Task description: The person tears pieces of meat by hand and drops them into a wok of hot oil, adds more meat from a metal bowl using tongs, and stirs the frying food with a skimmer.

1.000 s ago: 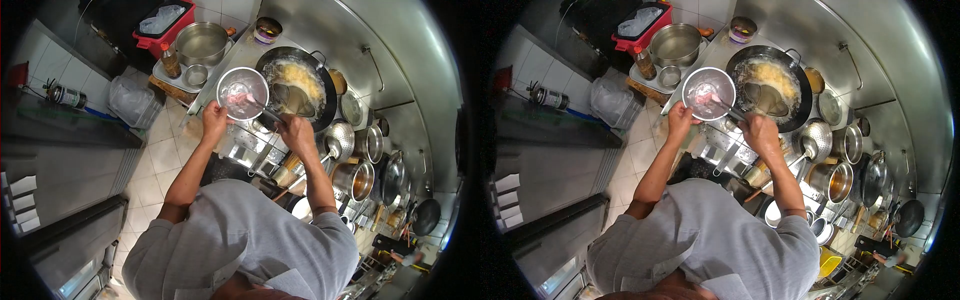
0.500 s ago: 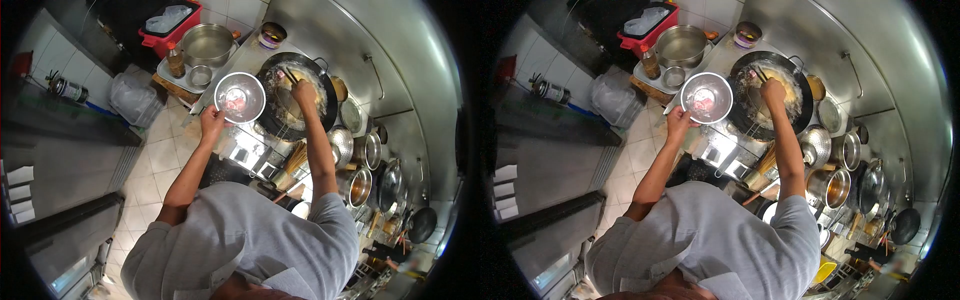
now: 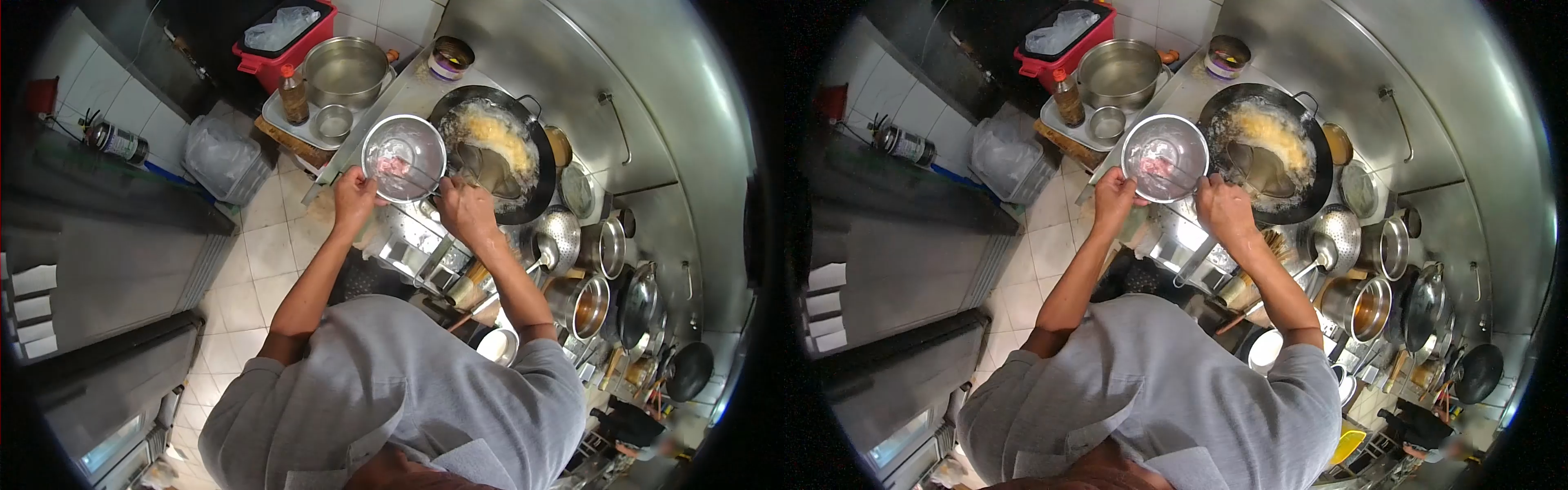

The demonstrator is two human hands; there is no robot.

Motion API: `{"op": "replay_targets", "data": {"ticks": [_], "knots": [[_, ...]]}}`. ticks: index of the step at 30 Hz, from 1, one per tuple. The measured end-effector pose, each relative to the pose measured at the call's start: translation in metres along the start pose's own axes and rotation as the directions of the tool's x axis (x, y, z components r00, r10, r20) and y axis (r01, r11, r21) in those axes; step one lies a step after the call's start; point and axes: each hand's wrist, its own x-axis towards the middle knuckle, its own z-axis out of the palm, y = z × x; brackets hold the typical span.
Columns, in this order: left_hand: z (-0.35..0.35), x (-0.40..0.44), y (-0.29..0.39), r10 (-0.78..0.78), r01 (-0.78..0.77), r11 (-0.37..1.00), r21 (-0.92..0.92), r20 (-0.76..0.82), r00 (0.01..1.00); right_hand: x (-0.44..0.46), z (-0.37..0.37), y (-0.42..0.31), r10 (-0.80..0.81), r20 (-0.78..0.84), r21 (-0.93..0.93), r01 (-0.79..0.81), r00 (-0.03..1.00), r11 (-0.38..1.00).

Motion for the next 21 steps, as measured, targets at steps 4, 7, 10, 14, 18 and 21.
{"op": "replay_targets", "data": {"ticks": [4, 7, 10, 14, 18, 21], "knots": [[0.004, -0.005, 0.002, 0.035, -0.04, 0.995, 0.089, 0.054, 0.998, -0.001, 0.004, 0.004, -0.053, -0.016, -0.027, 0.052, 0.998, 0.998], [0.004, -0.003, -0.009, 0.017, -0.024, 0.994, 0.107, 0.059, 0.998, -0.006, 0.01, 0.011, -0.075, 0.019, 0.007, 0.075, 0.997, 0.997], [0.004, -0.002, -0.015, -0.017, 0.012, 0.998, 0.06, 0.075, 0.997, -0.014, 0.007, 0.015, -0.006, 0.034, 0.101, 0.002, 0.999, 0.995], [0.008, -0.003, -0.009, -0.06, 0.057, 0.997, 0.046, 0.076, 0.995, -0.022, -0.009, 0.024, 0.09, 0.064, 0.184, -0.1, 0.994, 0.978], [0.018, -0.002, 0.001, -0.115, 0.116, 0.99, -0.075, 0.017, 0.993, -0.025, -0.032, 0.042, 0.23, 0.019, 0.274, -0.227, 0.973, 0.935], [0.016, 0.0, -0.001, -0.11, 0.112, 0.993, -0.045, 0.027, 0.994, -0.027, -0.034, 0.079, 0.443, 0.016, 0.273, -0.43, 0.896, 0.861]]}}
